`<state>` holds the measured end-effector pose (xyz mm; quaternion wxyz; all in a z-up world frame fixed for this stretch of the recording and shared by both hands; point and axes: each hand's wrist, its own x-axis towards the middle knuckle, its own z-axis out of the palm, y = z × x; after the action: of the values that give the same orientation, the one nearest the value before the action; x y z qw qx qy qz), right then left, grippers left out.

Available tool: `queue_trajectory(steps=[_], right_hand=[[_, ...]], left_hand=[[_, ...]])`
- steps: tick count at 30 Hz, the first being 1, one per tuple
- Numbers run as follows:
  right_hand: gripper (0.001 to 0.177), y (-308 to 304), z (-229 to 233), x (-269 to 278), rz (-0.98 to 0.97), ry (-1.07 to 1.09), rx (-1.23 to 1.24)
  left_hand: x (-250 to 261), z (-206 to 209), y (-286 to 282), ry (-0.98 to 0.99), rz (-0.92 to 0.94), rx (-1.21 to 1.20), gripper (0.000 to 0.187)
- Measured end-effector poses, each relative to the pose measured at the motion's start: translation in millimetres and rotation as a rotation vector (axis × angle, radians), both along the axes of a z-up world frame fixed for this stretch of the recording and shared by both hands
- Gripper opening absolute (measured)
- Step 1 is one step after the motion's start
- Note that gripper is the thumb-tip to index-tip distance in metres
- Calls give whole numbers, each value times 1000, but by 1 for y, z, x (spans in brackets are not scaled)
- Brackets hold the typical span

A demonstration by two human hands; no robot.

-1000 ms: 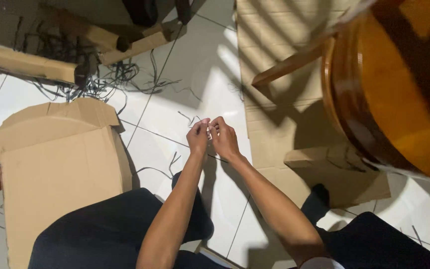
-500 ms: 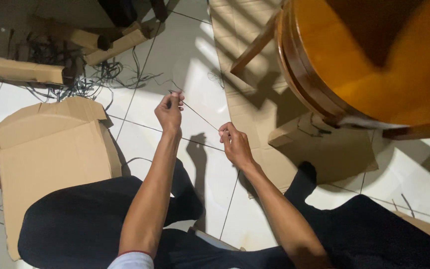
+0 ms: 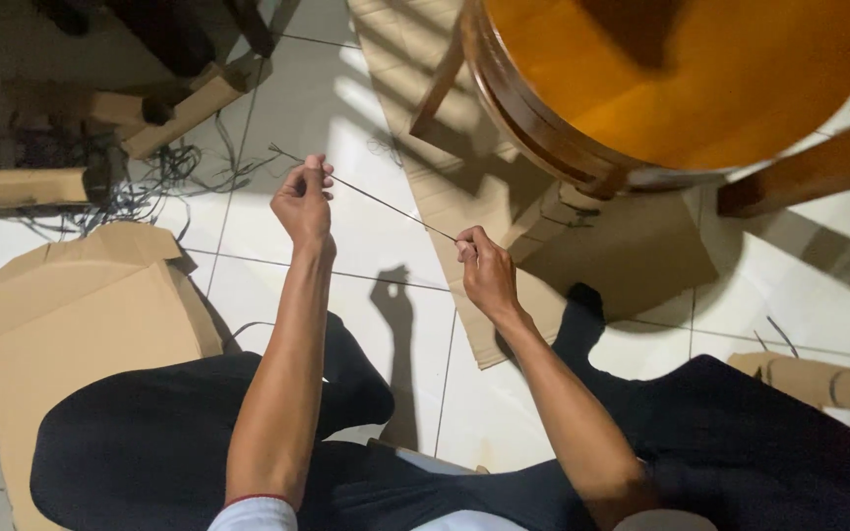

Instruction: Wrapping a wooden table leg with cardboard and securing it with plastic ties

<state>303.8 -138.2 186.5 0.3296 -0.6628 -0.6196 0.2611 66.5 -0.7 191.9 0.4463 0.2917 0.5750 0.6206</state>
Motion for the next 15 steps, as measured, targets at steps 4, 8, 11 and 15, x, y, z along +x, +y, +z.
queue_trajectory(steps=[4, 8, 11, 15], right_hand=[[10, -14, -14, 23, -54, -24, 16], [11, -32, -33, 51, -110, -11, -44], [10, -37, -69, 75, -202, -101, -79], [39, -33, -28, 55, -184, -97, 114]], left_hand=[[21, 16, -6, 48, -66, 17, 13], [51, 40, -27, 112, -225, 57, 14], [72, 45, -34, 236, -406, 46, 16], [111, 27, -51, 288, -661, 66, 12]])
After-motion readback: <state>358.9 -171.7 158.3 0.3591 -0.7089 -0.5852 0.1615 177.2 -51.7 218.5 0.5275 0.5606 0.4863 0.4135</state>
